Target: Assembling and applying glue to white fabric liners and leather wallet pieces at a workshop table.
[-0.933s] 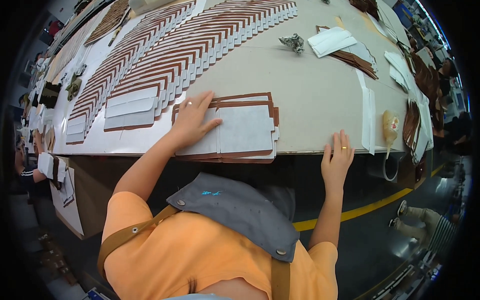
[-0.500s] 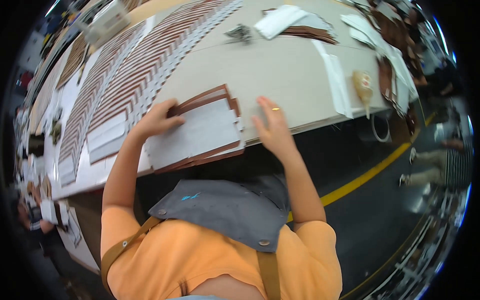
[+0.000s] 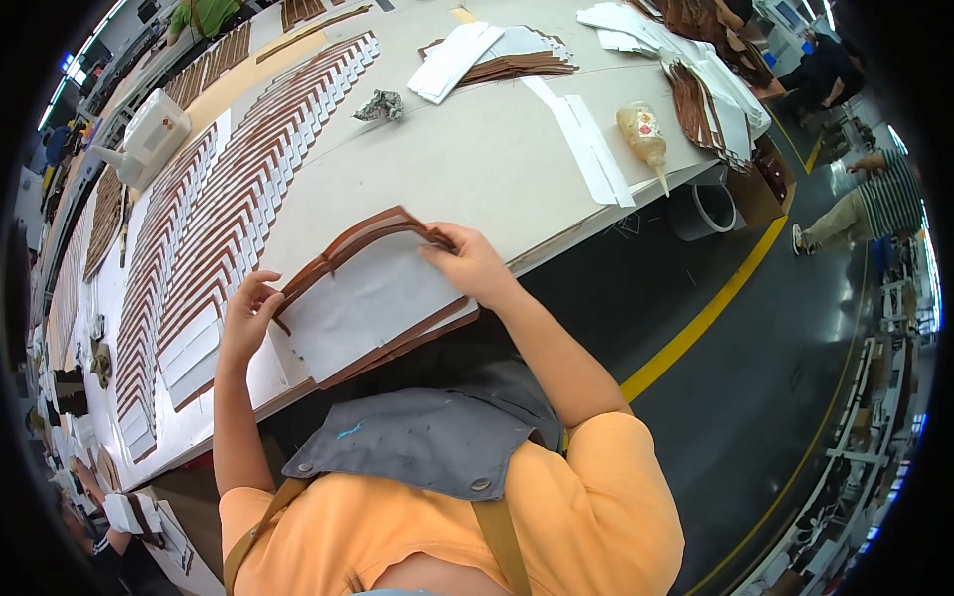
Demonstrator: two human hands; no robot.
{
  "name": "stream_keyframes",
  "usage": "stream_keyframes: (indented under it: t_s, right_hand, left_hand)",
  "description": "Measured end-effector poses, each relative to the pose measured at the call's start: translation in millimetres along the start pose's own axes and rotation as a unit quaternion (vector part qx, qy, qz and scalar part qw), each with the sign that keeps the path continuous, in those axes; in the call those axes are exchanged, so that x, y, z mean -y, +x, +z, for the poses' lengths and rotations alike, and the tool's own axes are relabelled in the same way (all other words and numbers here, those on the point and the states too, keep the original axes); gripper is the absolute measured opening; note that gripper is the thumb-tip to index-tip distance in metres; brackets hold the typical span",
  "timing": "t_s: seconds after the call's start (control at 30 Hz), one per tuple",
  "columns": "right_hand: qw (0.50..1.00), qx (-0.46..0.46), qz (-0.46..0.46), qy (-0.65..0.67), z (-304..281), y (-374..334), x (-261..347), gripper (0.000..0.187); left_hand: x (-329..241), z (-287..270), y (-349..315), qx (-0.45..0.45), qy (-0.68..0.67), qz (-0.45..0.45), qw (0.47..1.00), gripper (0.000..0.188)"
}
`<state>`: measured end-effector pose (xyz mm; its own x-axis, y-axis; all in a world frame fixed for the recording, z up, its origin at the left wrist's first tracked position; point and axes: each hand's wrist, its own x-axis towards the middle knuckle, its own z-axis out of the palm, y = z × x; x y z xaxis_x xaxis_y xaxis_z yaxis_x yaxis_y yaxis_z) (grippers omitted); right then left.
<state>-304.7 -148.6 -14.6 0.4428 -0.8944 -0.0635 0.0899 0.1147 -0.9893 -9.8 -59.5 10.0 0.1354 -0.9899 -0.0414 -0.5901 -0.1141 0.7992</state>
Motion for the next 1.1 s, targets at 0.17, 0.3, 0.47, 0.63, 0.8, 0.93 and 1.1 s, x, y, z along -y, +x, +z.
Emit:
stream_keyframes:
  t_s: [0.17,0.3,0.47,0.63,0.8,0.93,1.1]
  right_hand:
    - [0.982,-0.056,-0.031,-0.177,-28,8,0,0.026]
    - [0.833,-0.259,-0.136,-0.471,-121,65,11,0.026]
    - [0.681,-0.265,-0.012,-0.682,-174,128,22,0.022]
    - [0.629,-0.221,0.117,-0.737,-196,167,22,0.021]
    - [0.617,-0.257,0.018,-0.743,-191,158,40,0.016]
    - [0.820,-0.252,-0.188,-0.479,-136,123,86,0.011]
    - [0.964,-0.133,-0.224,-0.057,-38,68,103,0.009]
  left_hand:
    - [9,28,-4,-0.039,-0.022,-0.012,0.999,0.035]
    - [3,36,-3,-0.093,-0.038,0.005,0.995,0.036]
    - [12,41,-5,-0.116,-0.016,0.017,0.993,0.036]
    - [4,48,-9,-0.177,0.014,0.037,0.983,0.032]
    - [-3,46,-13,-0.240,0.141,0.124,0.953,0.028]
    - [-23,53,-28,-0.223,0.097,0.136,0.960,0.025]
    - [-51,82,-28,-0.098,-0.183,0.082,0.975,0.022]
